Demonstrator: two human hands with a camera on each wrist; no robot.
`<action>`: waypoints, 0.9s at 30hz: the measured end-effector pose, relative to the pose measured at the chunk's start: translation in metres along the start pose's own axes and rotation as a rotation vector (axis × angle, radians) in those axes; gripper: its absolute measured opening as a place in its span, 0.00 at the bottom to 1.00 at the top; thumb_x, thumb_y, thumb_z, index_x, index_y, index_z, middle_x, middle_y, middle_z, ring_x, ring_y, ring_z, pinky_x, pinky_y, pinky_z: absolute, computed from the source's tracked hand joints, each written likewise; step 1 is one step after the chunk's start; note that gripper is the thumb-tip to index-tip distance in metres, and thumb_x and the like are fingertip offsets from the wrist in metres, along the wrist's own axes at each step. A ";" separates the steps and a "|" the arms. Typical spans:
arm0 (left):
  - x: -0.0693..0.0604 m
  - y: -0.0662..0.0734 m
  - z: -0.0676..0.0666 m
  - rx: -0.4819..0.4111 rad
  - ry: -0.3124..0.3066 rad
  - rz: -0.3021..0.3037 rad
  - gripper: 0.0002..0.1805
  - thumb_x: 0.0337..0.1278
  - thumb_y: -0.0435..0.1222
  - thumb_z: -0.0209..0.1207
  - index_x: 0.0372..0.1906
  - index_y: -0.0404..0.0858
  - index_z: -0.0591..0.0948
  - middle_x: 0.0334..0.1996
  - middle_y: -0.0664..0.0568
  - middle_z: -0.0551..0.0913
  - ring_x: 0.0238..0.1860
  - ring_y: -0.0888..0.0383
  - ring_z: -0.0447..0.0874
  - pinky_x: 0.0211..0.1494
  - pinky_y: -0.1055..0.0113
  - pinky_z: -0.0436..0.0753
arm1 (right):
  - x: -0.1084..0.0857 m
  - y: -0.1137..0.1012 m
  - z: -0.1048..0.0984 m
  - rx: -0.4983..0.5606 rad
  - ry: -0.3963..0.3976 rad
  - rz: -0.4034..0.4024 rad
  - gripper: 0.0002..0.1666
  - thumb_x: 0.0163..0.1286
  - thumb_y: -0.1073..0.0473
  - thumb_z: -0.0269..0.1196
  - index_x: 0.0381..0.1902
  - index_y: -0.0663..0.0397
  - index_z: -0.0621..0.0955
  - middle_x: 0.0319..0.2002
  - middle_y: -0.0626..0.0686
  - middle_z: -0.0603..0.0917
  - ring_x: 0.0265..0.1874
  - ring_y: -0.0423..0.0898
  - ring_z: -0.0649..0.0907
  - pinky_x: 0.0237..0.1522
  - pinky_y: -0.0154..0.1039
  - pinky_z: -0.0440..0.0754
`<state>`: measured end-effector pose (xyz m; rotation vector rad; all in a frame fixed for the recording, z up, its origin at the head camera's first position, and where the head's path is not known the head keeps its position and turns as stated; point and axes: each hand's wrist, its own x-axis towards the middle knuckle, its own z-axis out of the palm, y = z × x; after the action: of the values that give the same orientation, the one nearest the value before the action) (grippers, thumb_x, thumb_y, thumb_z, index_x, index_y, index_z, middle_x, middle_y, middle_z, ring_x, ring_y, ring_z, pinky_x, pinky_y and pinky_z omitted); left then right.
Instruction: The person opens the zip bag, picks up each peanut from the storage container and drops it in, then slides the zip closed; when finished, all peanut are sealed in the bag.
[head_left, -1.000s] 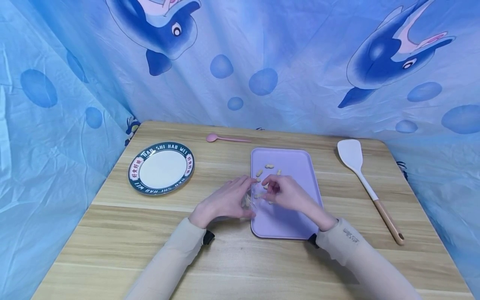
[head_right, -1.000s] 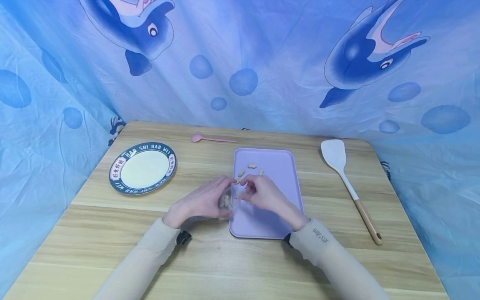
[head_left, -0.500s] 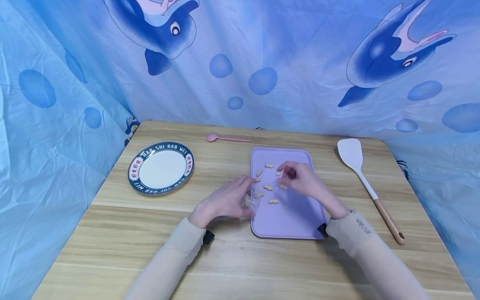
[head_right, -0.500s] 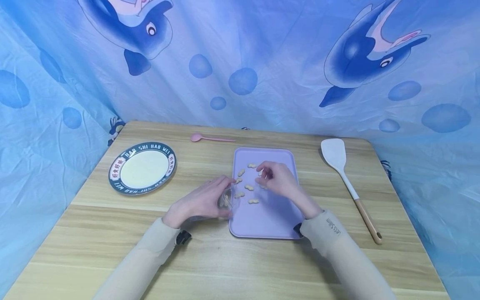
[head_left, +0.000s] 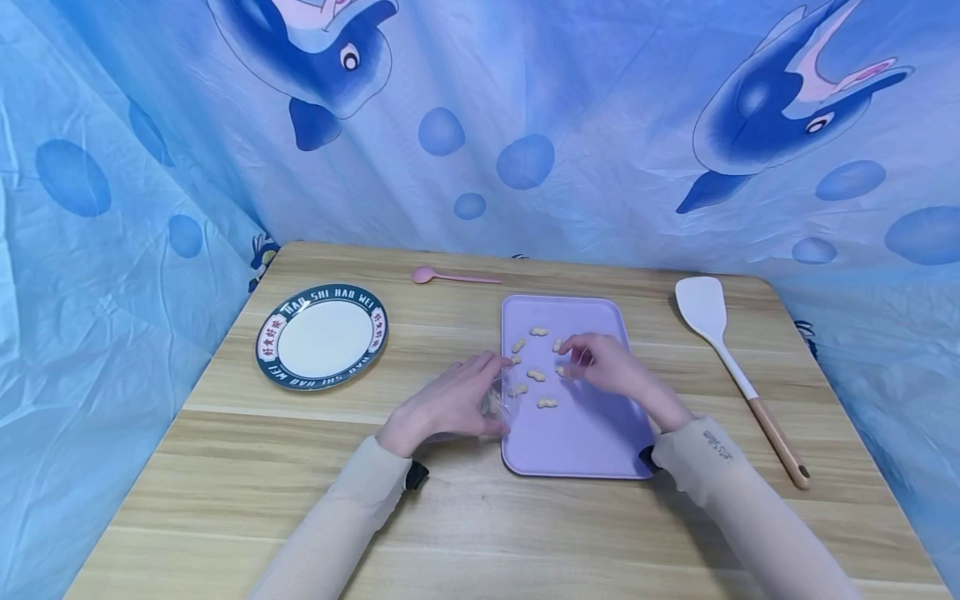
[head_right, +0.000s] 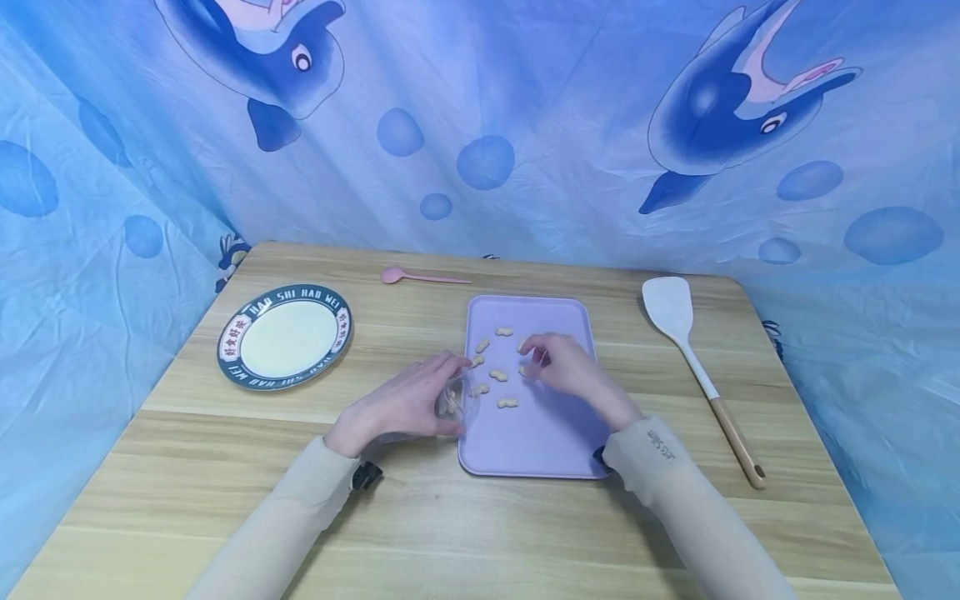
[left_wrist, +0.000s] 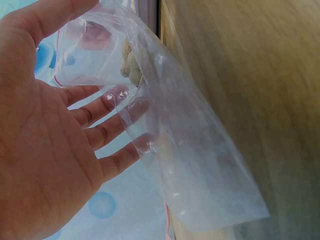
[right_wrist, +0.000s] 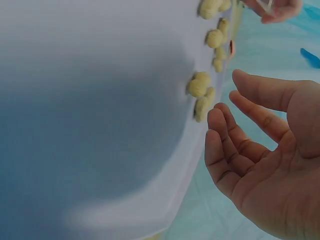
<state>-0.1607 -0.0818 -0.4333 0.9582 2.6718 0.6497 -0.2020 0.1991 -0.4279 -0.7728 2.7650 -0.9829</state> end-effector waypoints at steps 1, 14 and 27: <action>0.000 0.000 0.000 0.000 -0.001 0.000 0.51 0.44 0.55 0.73 0.73 0.41 0.63 0.67 0.48 0.69 0.68 0.52 0.66 0.72 0.49 0.64 | 0.000 0.001 0.002 -0.002 -0.011 0.003 0.14 0.57 0.72 0.70 0.43 0.66 0.84 0.28 0.53 0.82 0.28 0.46 0.80 0.34 0.40 0.79; 0.000 0.000 0.000 0.006 0.009 0.012 0.51 0.44 0.54 0.73 0.72 0.41 0.64 0.66 0.48 0.70 0.66 0.52 0.68 0.70 0.47 0.66 | 0.000 0.007 0.012 -0.069 -0.064 0.011 0.14 0.57 0.72 0.69 0.43 0.61 0.85 0.30 0.52 0.82 0.30 0.45 0.78 0.36 0.42 0.77; -0.001 0.001 0.000 0.012 0.008 0.016 0.51 0.44 0.55 0.73 0.73 0.41 0.64 0.65 0.48 0.71 0.66 0.53 0.68 0.71 0.47 0.65 | -0.002 0.006 0.012 -0.085 -0.079 0.033 0.13 0.59 0.71 0.69 0.43 0.61 0.86 0.29 0.49 0.81 0.29 0.43 0.77 0.35 0.41 0.75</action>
<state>-0.1596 -0.0817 -0.4333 0.9826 2.6811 0.6432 -0.2000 0.1973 -0.4415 -0.7578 2.7575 -0.8164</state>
